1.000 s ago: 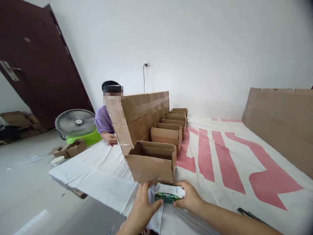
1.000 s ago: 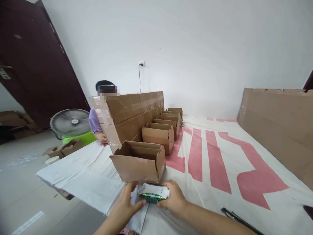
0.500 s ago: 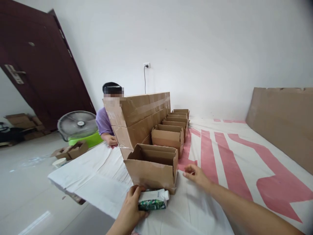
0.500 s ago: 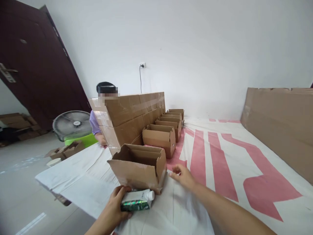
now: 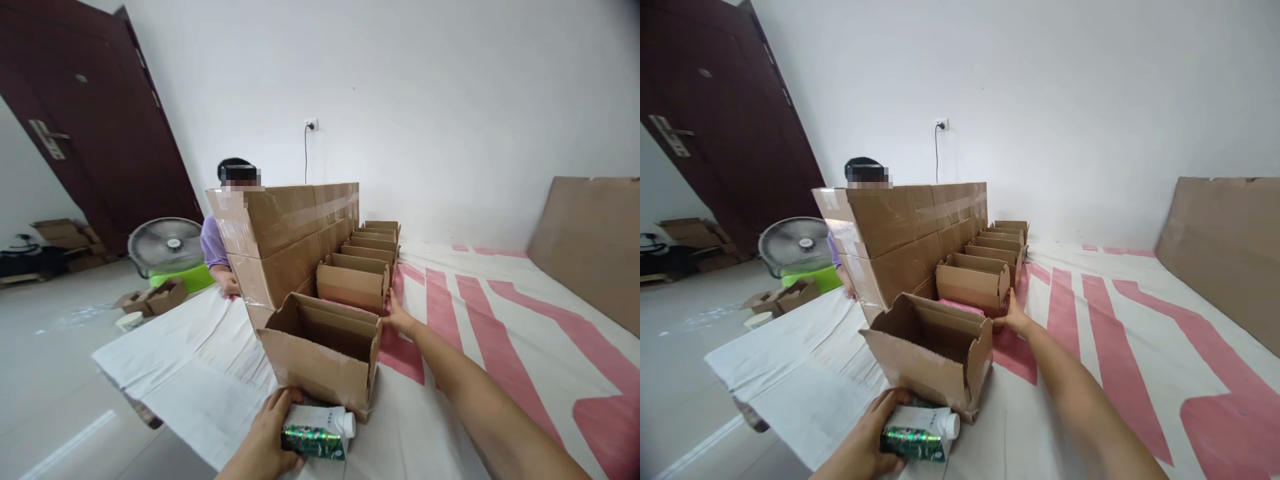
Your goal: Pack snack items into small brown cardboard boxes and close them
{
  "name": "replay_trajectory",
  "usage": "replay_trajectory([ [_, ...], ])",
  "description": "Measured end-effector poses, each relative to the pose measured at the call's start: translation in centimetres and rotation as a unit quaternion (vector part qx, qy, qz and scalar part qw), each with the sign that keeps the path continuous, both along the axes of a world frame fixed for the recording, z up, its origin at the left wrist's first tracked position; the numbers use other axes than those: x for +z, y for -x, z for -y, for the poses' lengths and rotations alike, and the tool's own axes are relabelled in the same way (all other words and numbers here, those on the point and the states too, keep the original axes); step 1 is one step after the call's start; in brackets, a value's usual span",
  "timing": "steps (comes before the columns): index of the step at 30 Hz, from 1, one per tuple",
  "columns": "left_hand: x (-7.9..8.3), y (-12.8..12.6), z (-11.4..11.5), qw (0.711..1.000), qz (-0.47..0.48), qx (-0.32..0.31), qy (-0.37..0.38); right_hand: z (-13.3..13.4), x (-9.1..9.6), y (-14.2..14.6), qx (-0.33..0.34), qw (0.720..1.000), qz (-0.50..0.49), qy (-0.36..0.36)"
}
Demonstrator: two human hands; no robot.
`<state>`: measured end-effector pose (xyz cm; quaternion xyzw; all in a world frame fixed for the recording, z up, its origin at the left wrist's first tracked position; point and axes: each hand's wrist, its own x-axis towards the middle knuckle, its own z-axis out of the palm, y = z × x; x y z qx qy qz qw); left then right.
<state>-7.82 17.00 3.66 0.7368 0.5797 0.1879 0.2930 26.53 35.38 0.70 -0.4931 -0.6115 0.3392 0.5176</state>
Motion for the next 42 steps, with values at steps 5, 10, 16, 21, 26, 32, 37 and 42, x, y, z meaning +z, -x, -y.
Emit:
replay_trajectory([
  [5,0.8,-0.7,-0.4,1.0,-0.021,0.017,0.004,-1.7,-0.2,-0.5,-0.007,1.0,0.018,0.005],
  [10,0.9,-1.5,-1.1,0.998,-0.058,0.016,0.008,-2.8,-0.4,-1.3,-0.02,0.999,0.031,-0.005],
  [16,-0.7,-1.6,-2.6,0.999,-0.044,0.006,-0.02,-3.7,0.0,-1.7,-0.021,0.999,0.042,0.007],
  [21,-1.3,-2.1,-3.6,0.998,-0.043,0.002,-0.04,-4.0,0.5,-1.9,-0.013,0.999,0.044,0.008],
  [26,-1.4,-2.6,-4.3,0.997,-0.052,0.002,-0.05,-4.3,0.8,-2.0,-0.01,0.999,0.041,-0.002],
  [32,-1.6,-3.0,-5.3,0.997,-0.06,0.01,-0.043,-4.9,1.0,-2.3,-0.006,0.999,0.039,-0.016],
  [37,-1.2,-3.4,-5.8,0.998,-0.06,0.003,-0.031,-5.2,1.0,-2.7,-0.013,0.999,0.037,-0.018],
  [42,-0.2,-4.0,-5.9,0.998,-0.062,-0.01,-0.031,-5.3,1.2,-3.1,-0.014,0.999,0.034,-0.019],
])
